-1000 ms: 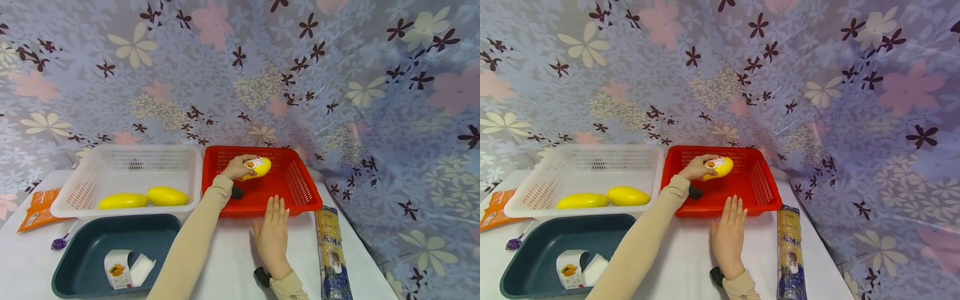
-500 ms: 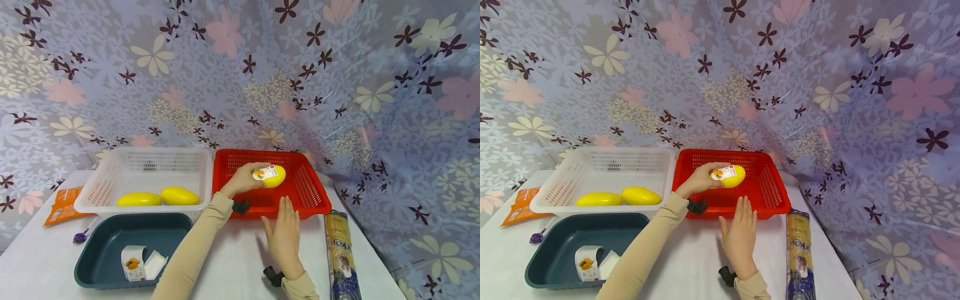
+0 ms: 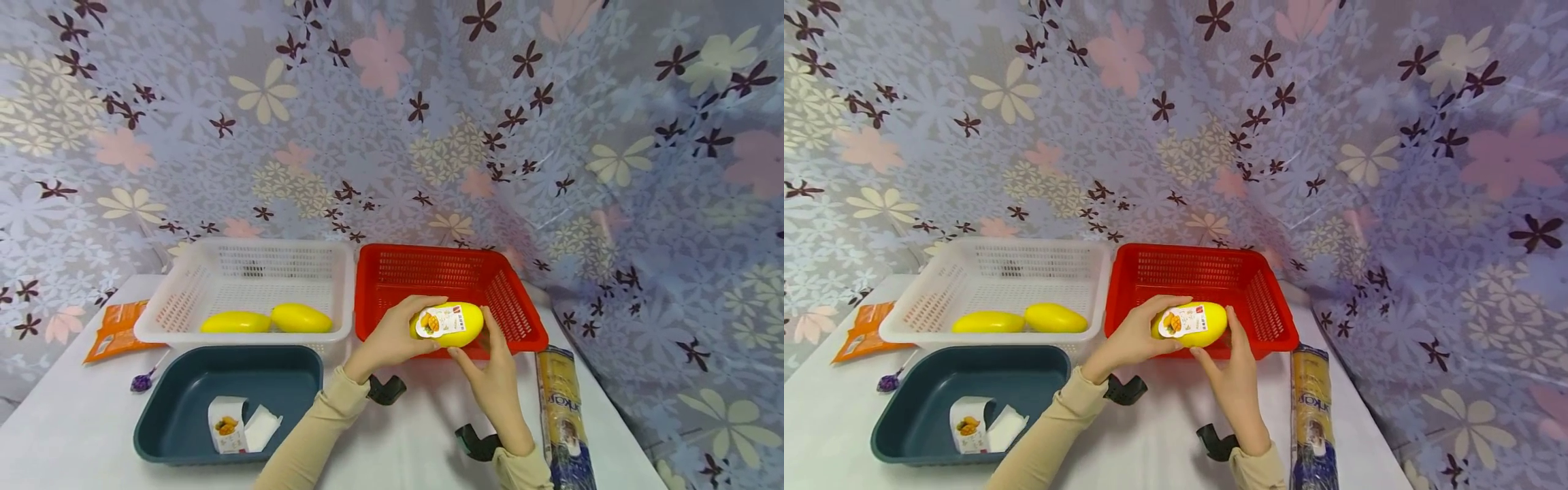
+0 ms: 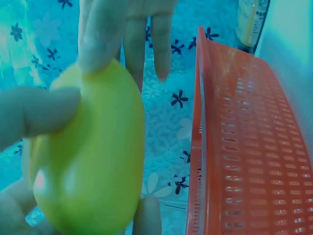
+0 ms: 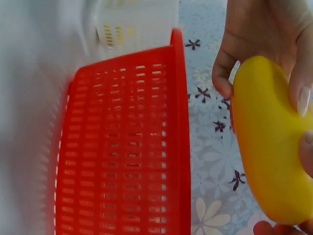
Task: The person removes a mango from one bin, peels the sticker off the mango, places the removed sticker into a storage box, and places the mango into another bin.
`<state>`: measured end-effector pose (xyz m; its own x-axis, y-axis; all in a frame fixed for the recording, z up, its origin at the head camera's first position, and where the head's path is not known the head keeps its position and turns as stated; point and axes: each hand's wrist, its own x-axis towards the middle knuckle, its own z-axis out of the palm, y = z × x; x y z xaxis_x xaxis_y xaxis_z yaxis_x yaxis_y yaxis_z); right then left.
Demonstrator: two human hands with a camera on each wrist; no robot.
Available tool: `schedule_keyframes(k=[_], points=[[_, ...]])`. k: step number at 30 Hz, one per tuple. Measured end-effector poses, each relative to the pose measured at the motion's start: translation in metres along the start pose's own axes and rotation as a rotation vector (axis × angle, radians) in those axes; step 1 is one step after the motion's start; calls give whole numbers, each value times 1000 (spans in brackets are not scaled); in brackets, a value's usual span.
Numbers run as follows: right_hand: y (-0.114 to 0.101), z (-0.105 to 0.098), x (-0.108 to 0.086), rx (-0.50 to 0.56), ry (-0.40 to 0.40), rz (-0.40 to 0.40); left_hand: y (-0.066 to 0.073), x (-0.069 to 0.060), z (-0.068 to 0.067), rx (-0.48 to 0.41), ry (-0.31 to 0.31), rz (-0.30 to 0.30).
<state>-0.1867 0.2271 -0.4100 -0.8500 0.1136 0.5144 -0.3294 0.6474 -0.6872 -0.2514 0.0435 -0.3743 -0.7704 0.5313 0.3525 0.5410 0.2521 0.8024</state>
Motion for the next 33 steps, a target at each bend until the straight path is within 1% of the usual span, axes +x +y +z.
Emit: schedule_keyframes(k=[3, 5, 8, 12, 15, 19, 21, 24, 26, 29, 30, 33], points=[[-1, 3, -4, 27, 12, -56, 2, -18, 2, 25, 57, -5], [-3, 5, -8, 43, -1, -89, 3, -30, 2, 51, 91, -11], [-5, 9, -13, 62, -76, -129, 4, -49, 1, 95, 113, -22], [-8, 12, -18, 32, -209, -166, 5, -72, -1, 187, 108, -24], [-11, 14, -20, 8, -283, -175, 5, -85, -3, 246, 105, -26], [-16, 18, -23, 23, -360, -177, 5, -99, -7, 248, 109, -45], [-18, 21, -24, 37, -388, -174, 3, -104, -8, 231, 115, -42], [-18, 24, -27, 70, -429, -156, 0, -110, -9, 180, 110, -34], [-15, 26, -30, 120, -466, -109, -5, -112, -6, 132, 99, -42], [-5, 30, -36, 189, -537, -27, -16, -117, 3, 86, 79, -58], [-1, 32, -38, 202, -557, -11, -20, -118, 7, 78, 75, -64], [12, 38, -44, 206, -609, 14, -31, -121, 15, 59, 59, -117]])
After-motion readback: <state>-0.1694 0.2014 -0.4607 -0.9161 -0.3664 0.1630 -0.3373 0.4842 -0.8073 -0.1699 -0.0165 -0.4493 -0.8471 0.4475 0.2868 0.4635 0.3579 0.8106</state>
